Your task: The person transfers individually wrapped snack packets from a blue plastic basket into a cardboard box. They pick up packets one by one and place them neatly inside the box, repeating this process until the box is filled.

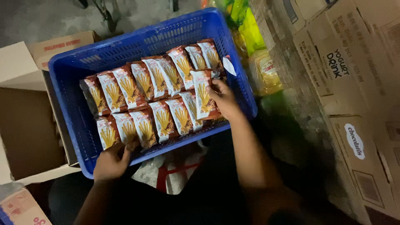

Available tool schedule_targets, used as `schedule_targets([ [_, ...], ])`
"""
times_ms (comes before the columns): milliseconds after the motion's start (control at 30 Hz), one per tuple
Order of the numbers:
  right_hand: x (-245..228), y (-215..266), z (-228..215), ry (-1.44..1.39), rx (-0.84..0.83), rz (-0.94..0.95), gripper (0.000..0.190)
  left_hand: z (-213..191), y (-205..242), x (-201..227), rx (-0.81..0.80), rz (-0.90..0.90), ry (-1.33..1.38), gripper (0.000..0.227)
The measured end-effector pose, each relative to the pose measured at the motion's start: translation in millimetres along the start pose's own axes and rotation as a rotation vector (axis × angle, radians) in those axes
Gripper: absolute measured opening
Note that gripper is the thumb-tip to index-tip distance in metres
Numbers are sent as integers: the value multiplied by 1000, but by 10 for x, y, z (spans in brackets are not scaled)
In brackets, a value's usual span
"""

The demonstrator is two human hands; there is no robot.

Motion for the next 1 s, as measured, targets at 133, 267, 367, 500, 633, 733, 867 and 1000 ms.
schedule_targets([
  [133, -182, 204, 214, -279, 44, -59, 27, -37, 121, 56, 262, 133, 78, 30],
  [267, -268, 414, 534, -378, -88, 16, 28, -102, 225, -202, 513, 465, 353, 13],
  [367, -379, 801, 789, -327, -183, 27, 38, -256, 438, -764, 766, 578, 150, 21],
  [500, -660, 1037, 1223, -173, -366, 19, 43, -770, 756, -1284, 976, 389, 76, 38],
  [633, -934, 1203, 1765, 26, -504, -55, 44, -845, 744, -1807, 1069, 90, 292, 65],
  [733, -946, 1139, 2203, 148, -533, -141, 45, -769, 619, -2066, 1112, -44, 321, 72],
  [867, -1393, 1078, 2929, 275, -546, -253, 44, -835, 500, -2195, 1009, -137, 411, 78],
  [1000, -1845, 969, 4030, 340, -523, -444, 34, -862, 429, -2258, 986, -183, 393, 78],
])
Point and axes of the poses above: each hand's wrist, its own y-axis away from the middle knuckle, its own z-axis out of the palm, x = y × z, the point moved 5 cm from there along -y, towards the middle knuckle, and after that the axes turned 1 degree about x, right-handed, at the moved point
